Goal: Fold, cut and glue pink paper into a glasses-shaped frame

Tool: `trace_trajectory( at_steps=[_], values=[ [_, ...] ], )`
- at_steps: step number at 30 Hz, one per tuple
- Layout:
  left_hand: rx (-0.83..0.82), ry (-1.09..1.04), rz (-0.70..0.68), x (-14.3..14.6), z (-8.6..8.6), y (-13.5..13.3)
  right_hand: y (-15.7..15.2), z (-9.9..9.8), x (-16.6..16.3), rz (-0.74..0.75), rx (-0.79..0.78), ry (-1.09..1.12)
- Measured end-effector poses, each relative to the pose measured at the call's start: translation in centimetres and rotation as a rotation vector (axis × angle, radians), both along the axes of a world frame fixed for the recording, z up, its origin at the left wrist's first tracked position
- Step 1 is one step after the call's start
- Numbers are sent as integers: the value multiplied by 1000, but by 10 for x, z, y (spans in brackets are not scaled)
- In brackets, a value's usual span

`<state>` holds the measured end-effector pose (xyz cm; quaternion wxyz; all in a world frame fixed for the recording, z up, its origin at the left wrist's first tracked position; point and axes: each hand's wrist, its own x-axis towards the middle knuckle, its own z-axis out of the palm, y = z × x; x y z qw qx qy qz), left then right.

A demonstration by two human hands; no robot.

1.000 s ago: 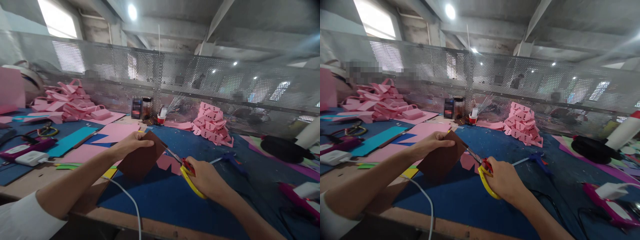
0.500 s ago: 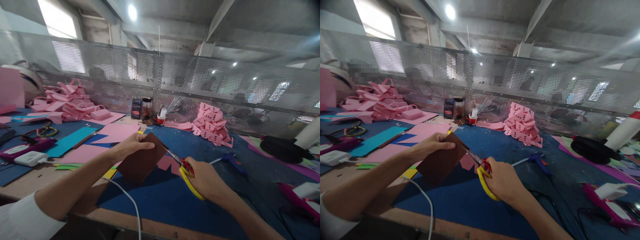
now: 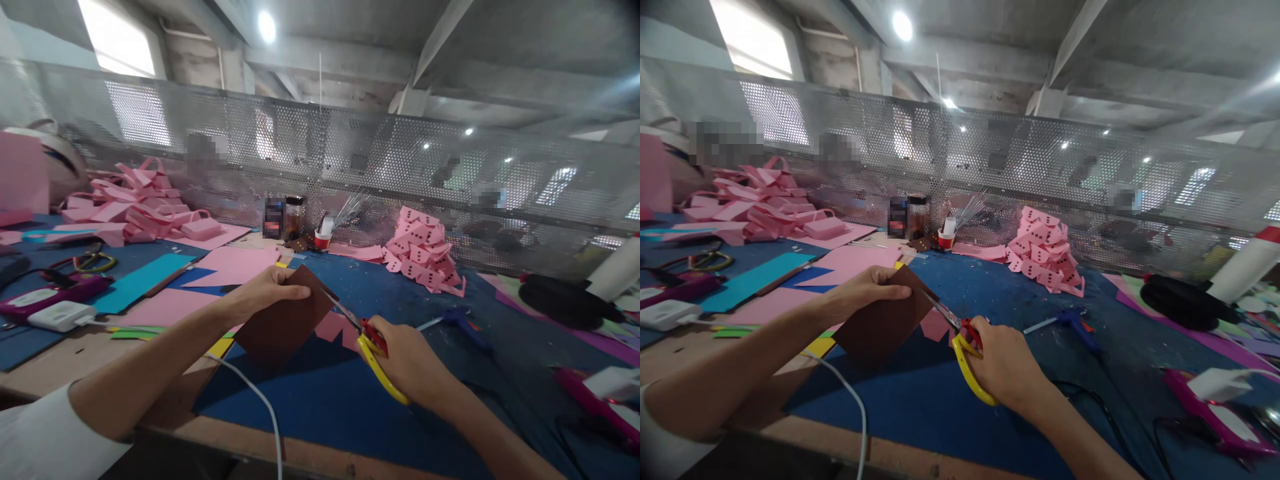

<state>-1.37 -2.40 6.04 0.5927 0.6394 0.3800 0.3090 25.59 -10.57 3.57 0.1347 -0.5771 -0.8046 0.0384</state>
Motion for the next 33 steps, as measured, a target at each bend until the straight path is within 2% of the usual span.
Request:
trace_trajectory(
  at_steps=[11,33],
  values=[
    [36,-5,-51,0,10,-12,0,1,1,-4,-24,3],
    [35,-3,-39,0,10,-12,3,-3,3,-1,-7,-22]
  ],
)
